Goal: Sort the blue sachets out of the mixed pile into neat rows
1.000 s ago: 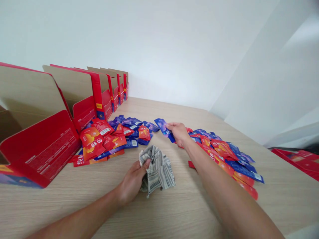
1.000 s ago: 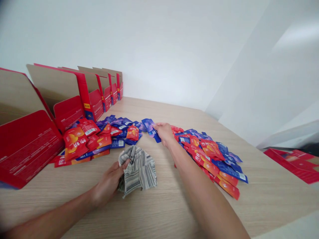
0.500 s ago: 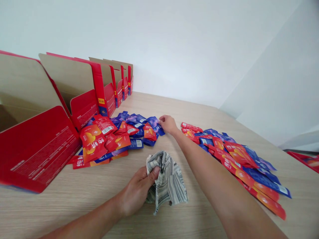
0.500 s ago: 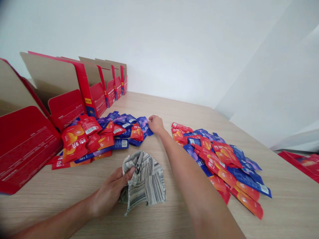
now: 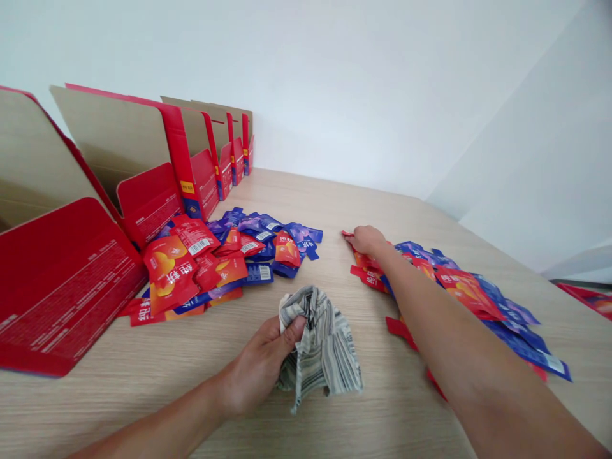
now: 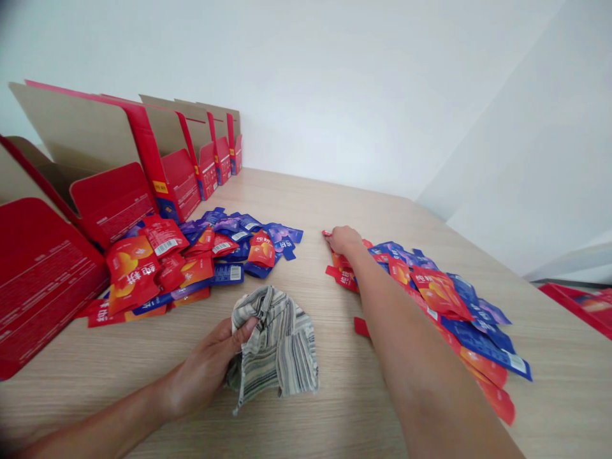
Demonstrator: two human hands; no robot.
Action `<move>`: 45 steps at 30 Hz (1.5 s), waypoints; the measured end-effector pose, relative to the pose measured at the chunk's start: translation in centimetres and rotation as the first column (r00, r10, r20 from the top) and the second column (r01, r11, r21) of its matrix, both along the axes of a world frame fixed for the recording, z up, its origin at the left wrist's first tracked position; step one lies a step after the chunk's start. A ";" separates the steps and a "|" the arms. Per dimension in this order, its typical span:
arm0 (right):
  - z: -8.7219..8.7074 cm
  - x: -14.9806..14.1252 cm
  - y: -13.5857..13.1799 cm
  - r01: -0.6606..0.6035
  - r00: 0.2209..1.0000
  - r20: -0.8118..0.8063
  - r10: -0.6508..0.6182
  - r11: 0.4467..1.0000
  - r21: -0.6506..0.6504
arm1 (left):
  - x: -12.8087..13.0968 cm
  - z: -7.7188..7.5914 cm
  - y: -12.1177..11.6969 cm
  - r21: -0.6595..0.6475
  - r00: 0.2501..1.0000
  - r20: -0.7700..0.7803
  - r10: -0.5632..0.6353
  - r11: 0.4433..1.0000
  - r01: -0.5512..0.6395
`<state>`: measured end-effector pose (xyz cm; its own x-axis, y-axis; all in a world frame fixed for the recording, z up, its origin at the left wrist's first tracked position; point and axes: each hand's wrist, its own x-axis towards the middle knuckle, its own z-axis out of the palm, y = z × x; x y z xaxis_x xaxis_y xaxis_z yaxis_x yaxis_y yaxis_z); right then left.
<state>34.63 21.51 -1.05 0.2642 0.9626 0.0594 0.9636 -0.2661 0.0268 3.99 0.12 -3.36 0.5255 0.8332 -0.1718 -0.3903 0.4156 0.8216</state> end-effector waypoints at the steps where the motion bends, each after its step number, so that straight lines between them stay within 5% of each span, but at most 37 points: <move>1: 0.2 -0.5 -0.2 -0.014 1.000 -0.008 0.014 1.000 0.016 | 0.0 0.0 0.0 -0.008 1.000 0.013 -0.001 1.000 0.001; 6: 2.7 -3.0 -2.6 -0.066 0.994 -0.072 0.081 0.979 0.192 | 0.1 0.4 0.1 -0.152 0.995 0.077 0.069 0.987 -0.056; 11: 4.6 -6.6 -7.5 -0.074 0.965 -0.195 0.174 0.898 0.434 | 0.5 1.5 0.4 -0.315 0.976 0.040 0.212 0.930 -0.189; 13: 3.8 -8.6 -10.4 -0.067 0.837 -0.442 0.324 0.861 0.505 | 0.6 1.7 0.5 -0.331 0.970 0.033 0.240 0.919 -0.216; 15: 2.1 -11.0 -13.3 -0.055 0.557 -0.685 0.470 0.844 0.533 | 0.6 1.6 0.6 -0.329 0.966 0.055 0.252 0.918 -0.221; 17: 0.1 -13.2 -15.7 -0.081 0.444 -0.724 0.527 0.829 0.553 | 0.6 1.3 0.6 -0.312 0.960 0.091 0.266 0.923 -0.226; 22: -3.6 -16.3 -18.1 -0.306 0.582 -0.457 0.673 0.701 0.644 | 0.6 0.8 0.5 -0.263 0.938 0.133 0.321 0.924 -0.279; 29: -5.9 -16.8 -19.8 -0.470 0.583 -0.280 0.763 0.597 0.650 | 0.5 1.7 0.2 -0.297 0.893 0.110 0.437 0.872 -0.390; 38: -3.1 -17.6 -21.7 -0.534 0.647 -0.171 0.743 0.602 0.594 | 0.2 1.8 0.5 -0.334 0.885 0.122 0.449 0.858 -0.390; 42: -1.1 -17.3 -22.5 -0.542 0.523 -0.282 0.805 0.568 0.619 | 0.1 1.7 0.5 -0.349 0.881 0.116 0.458 0.850 -0.396; 45: 0.3 -16.6 -22.4 -0.356 0.410 -0.533 0.740 0.668 0.653 | 0.2 1.9 0.2 -0.330 0.901 0.146 0.409 0.878 -0.345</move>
